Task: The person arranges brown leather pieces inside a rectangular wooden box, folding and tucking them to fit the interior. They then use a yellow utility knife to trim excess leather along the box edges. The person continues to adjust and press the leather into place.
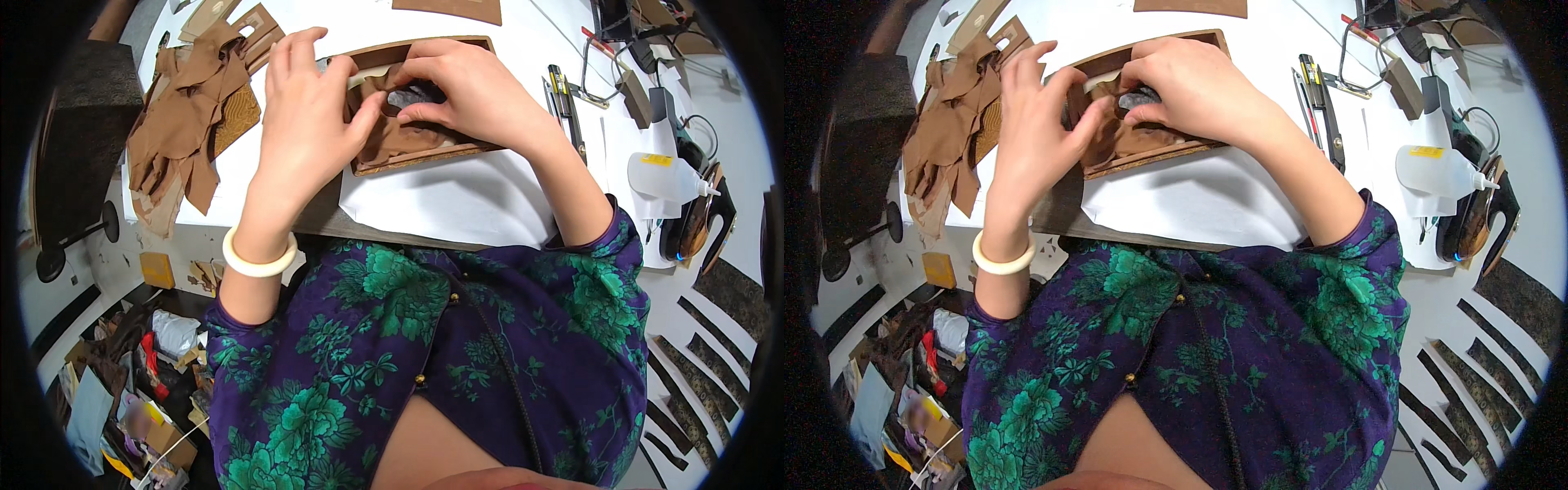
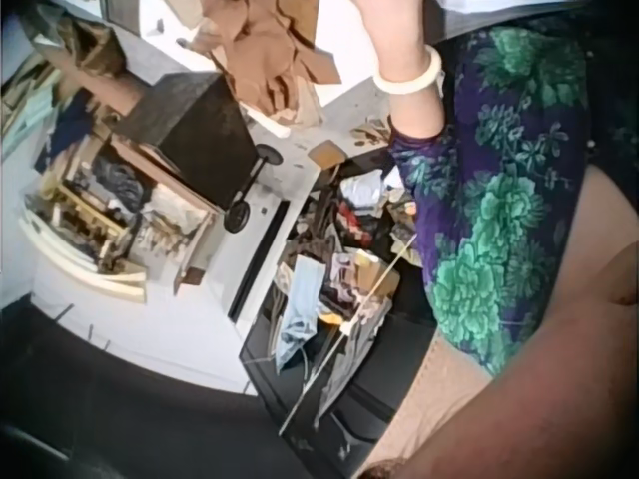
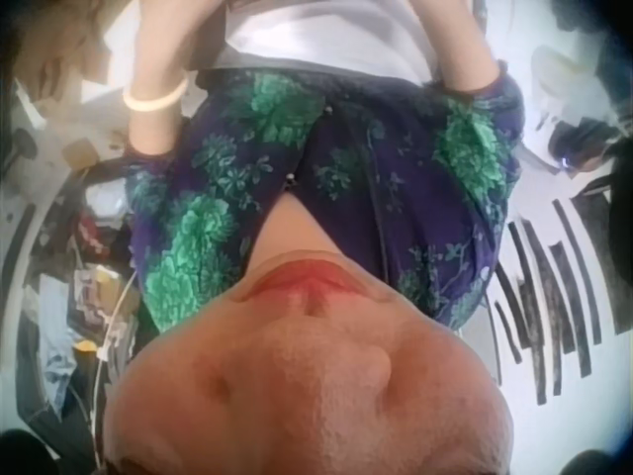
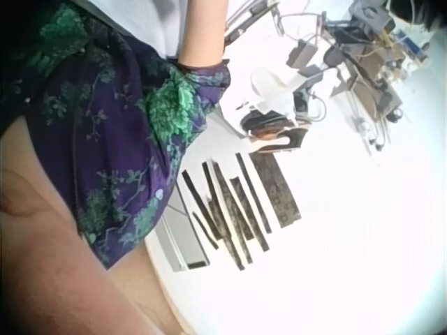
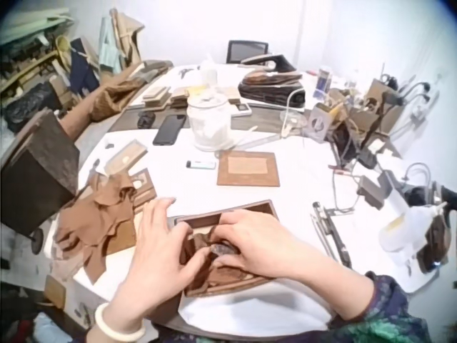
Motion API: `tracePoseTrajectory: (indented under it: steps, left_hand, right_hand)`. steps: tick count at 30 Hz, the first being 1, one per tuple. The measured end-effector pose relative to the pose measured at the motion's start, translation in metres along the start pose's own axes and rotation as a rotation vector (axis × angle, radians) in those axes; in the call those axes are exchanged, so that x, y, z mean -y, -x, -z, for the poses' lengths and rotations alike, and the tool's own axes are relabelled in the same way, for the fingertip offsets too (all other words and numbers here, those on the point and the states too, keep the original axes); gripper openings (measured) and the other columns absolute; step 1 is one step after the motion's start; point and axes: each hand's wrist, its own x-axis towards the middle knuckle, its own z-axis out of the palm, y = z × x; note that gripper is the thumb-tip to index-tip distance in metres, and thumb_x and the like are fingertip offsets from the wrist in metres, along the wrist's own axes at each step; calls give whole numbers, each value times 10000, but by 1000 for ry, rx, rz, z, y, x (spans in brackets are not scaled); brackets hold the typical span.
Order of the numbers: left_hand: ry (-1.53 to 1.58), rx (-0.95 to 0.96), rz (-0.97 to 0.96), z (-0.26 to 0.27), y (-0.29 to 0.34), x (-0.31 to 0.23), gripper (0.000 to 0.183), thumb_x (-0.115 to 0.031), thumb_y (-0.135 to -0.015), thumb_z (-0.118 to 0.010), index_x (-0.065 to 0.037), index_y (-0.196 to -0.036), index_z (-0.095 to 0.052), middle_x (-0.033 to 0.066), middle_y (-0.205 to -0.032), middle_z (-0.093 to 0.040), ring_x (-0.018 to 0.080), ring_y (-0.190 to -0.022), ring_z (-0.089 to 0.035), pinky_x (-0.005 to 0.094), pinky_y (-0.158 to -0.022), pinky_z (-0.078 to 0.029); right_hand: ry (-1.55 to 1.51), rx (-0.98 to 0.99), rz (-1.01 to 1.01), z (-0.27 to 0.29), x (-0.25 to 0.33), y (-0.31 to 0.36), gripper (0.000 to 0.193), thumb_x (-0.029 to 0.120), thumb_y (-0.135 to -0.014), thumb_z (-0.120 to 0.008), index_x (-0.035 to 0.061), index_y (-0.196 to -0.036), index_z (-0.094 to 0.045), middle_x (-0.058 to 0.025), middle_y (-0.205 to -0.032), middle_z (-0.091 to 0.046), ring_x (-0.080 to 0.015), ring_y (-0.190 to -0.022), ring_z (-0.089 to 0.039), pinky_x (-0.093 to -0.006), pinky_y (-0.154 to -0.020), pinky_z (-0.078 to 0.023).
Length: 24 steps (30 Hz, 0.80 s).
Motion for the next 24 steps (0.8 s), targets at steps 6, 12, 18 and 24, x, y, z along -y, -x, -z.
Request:
tracePoseTrajectory:
  steps: [6,12,18,24]
  left_hand:
    - [-131,89,34,-9,-2,-4,371,-328,-881,-881,3,-943,-727,263,-1495,-549,485,-1484,-405,602,-1207,-367]
    - [46,227,109,-5,-7,5,264,-231,-884,-865,-17,-904,-711,215,-1427,-591,443,-1386,-479,576,-1151,-390]
    - [49,28,99,-5,-10,-8,169,-195,-857,-835,-67,-857,-723,181,-1272,-662,364,-1203,-540,522,-1011,-389]
    - [-38,109,61,-2,1,-29,300,-123,-896,-805,-104,-1125,-612,84,-796,-685,319,-896,-634,453,-876,-365]
  right_hand:
    - [34,-38,17,-13,0,2,386,283,-793,-921,49,-1075,-801,-105,-1068,-729,-331,-1094,-712,-451,-920,-597]
    - [-36,-53,-22,-16,-1,5,364,252,-794,-917,42,-1067,-799,-99,-1083,-732,-329,-1122,-703,-456,-937,-592]
    - [-36,-80,-15,-19,-5,8,362,263,-791,-915,35,-1045,-795,-94,-1099,-737,-325,-1145,-698,-461,-954,-587]
    - [-20,-92,-24,-21,-4,7,353,282,-791,-912,28,-1009,-801,-97,-1089,-738,-326,-1138,-703,-459,-945,-596]
